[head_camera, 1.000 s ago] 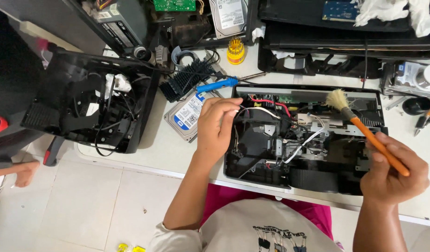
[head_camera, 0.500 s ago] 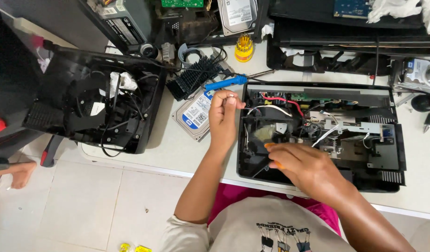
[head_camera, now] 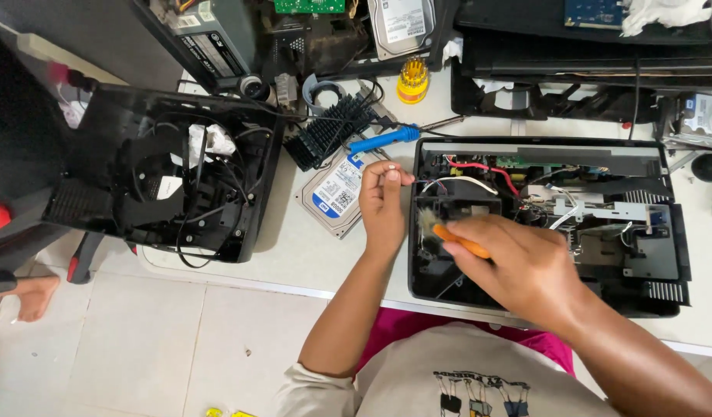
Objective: Cleaning and disassembling the internal components of a projector using a brush and a hand tool.
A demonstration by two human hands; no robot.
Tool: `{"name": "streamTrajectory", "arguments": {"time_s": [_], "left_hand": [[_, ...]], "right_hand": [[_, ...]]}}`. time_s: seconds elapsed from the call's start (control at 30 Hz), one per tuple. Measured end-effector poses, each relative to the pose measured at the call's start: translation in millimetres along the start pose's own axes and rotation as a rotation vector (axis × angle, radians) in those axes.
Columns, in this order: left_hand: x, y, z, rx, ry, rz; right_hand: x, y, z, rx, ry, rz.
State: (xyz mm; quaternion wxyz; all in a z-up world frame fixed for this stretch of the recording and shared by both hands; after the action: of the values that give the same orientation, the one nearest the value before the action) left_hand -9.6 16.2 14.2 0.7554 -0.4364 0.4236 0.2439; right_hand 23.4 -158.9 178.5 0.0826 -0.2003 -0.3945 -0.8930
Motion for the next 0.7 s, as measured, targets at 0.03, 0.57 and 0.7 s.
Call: {"name": "streamTrajectory", "arguments": {"time_s": [0.03, 0.57, 0.7], "left_hand": [[-1.0, -0.3, -0.3, 0.000, -0.008, 0.021], [-5.5, 3.0, 0.7, 0.011, -0.055, 0.118], [-14.2, -2.0, 9.9, 0.073, -0.091, 0.244]], "right_hand": [[5.8, -5.2, 4.4, -0.079, 0.070, -0.049], [-35.0, 55.0, -27.8, -0.001, -0.260, 0.167], [-116.9, 141.1, -96.5, -0.502, -0.264, 0.238]]}}
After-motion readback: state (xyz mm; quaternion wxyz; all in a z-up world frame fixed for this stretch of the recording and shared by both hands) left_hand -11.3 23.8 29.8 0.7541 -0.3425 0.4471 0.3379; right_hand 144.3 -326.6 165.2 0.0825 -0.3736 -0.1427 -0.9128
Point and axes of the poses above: each hand's wrist, its own z-axis towards the middle knuckle, its own y-axis out of the back of the hand, x = y × z, the point moved 8 cm from there along z, towards the middle knuckle, and after that the axes turned 2 degrees about -x, right-handed, at the moved point
